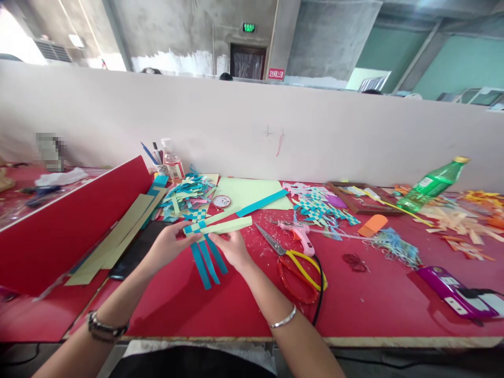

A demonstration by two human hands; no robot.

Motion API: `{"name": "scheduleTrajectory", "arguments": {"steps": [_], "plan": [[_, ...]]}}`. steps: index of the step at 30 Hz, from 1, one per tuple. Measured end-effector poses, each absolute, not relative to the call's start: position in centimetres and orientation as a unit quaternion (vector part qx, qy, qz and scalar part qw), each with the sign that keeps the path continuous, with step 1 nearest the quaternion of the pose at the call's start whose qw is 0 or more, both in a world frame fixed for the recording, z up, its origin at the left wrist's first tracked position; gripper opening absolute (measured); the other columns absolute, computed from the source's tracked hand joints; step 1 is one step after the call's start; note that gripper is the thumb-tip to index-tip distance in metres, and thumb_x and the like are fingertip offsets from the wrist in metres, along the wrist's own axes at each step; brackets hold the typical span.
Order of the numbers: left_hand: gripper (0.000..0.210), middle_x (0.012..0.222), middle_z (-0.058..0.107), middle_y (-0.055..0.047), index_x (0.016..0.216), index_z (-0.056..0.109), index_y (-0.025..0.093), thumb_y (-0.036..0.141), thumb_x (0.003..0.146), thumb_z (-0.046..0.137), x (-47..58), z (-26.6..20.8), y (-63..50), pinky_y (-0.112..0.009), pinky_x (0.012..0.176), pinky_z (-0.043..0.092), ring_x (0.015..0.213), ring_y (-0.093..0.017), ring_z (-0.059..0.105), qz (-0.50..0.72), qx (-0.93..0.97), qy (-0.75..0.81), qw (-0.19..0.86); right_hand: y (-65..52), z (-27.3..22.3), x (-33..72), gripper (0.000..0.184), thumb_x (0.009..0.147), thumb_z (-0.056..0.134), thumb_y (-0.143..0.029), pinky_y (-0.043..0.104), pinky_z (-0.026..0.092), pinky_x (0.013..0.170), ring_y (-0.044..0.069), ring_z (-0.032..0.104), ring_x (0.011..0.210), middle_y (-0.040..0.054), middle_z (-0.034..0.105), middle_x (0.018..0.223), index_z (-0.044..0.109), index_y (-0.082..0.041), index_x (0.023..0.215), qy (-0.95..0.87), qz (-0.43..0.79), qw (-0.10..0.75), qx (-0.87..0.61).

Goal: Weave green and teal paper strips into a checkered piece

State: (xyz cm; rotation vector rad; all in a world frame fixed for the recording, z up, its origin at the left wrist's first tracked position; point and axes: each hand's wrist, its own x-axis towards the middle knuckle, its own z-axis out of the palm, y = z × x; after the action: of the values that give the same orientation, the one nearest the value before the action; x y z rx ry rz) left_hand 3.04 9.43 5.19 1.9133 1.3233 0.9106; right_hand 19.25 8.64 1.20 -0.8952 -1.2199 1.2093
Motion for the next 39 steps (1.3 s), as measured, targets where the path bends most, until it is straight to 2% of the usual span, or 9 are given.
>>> {"name": "scheduleTrajectory", "arguments": {"steps": [4, 9, 19, 23, 28, 31, 39], "plan": [[0.030, 0.069, 0.063, 0.001, 0.076, 0.065, 0.015, 0.042, 0.072, 0.053, 2.9, 5.1, 9.5, -0.020, 0.057, 0.039, 0.062, -0.013, 0.053, 0.324, 0.743, 0.462, 0.358, 8.8, 0.9, 19.5, 0.025, 0.067, 0.061, -0.040, 0.034, 0.049, 0.073, 0.021, 0.061, 0.080, 0.0045, 0.068, 0.081, 0.065, -0.018, 0.079, -0.555, 0.491, 0.529, -0.414], [0.029, 0.065, 0.063, 0.002, 0.074, 0.064, 0.014, 0.041, 0.070, 0.056, 3.0, 4.9, 9.5, -0.019, 0.055, 0.037, 0.060, -0.012, 0.052, 0.345, 0.718, 0.492, 0.352, 8.7, 1.0, 19.8, 0.023, 0.068, 0.060, -0.041, 0.025, 0.047, 0.061, 0.015, 0.058, 0.068, 0.0014, 0.063, 0.070, 0.062, -0.018, 0.071, -0.576, 0.459, 0.507, -0.449], [0.033, 0.070, 0.065, -0.001, 0.075, 0.064, 0.014, 0.045, 0.069, 0.055, 3.0, 4.6, 9.4, -0.022, 0.061, 0.041, 0.067, -0.017, 0.056, 0.354, 0.699, 0.494, 0.377, 8.6, 0.9, 19.6, 0.022, 0.067, 0.060, -0.040, 0.024, 0.045, 0.060, 0.014, 0.056, 0.064, 0.0002, 0.060, 0.065, 0.059, -0.017, 0.067, -0.589, 0.436, 0.506, -0.455], [0.032, 0.074, 0.064, -0.001, 0.077, 0.063, 0.015, 0.044, 0.073, 0.051, 2.8, 4.9, 9.5, -0.023, 0.066, 0.040, 0.074, -0.017, 0.055, 0.344, 0.727, 0.497, 0.326, 8.5, 1.0, 19.6, 0.021, 0.068, 0.059, -0.039, 0.025, 0.044, 0.059, 0.014, 0.056, 0.064, 0.0003, 0.060, 0.065, 0.060, -0.017, 0.067, -0.596, 0.430, 0.503, -0.455], [0.032, 0.060, 0.052, 0.002, 0.064, 0.057, 0.015, 0.045, 0.073, 0.049, 2.8, 5.3, 9.6, -0.019, 0.054, 0.033, 0.059, -0.011, 0.045, 0.317, 0.754, 0.504, 0.277, 8.4, 1.4, 19.5, 0.018, 0.068, 0.059, -0.036, 0.025, 0.044, 0.060, 0.014, 0.056, 0.065, 0.0003, 0.062, 0.066, 0.061, -0.017, 0.067, -0.611, 0.425, 0.493, -0.450], [0.034, 0.057, 0.047, 0.004, 0.064, 0.056, 0.014, 0.046, 0.073, 0.049, 2.7, 5.4, 9.7, -0.019, 0.050, 0.029, 0.054, -0.009, 0.039, 0.318, 0.751, 0.517, 0.260, 8.4, 1.4, 19.5, 0.018, 0.069, 0.059, -0.035, 0.025, 0.044, 0.060, 0.014, 0.057, 0.066, 0.0008, 0.063, 0.069, 0.062, -0.018, 0.071, -0.616, 0.438, 0.479, -0.445], [0.035, 0.062, 0.053, 0.002, 0.063, 0.057, 0.015, 0.048, 0.073, 0.048, 1.6, 6.2, 9.9, -0.020, 0.055, 0.033, 0.060, -0.011, 0.044, 0.317, 0.756, 0.527, 0.222, 8.4, 1.5, 19.8, 0.021, 0.073, 0.054, -0.036, 0.026, 0.044, 0.065, 0.015, 0.058, 0.071, 0.0018, 0.064, 0.071, 0.063, -0.018, 0.070, -0.651, 0.417, 0.470, -0.426]]}}
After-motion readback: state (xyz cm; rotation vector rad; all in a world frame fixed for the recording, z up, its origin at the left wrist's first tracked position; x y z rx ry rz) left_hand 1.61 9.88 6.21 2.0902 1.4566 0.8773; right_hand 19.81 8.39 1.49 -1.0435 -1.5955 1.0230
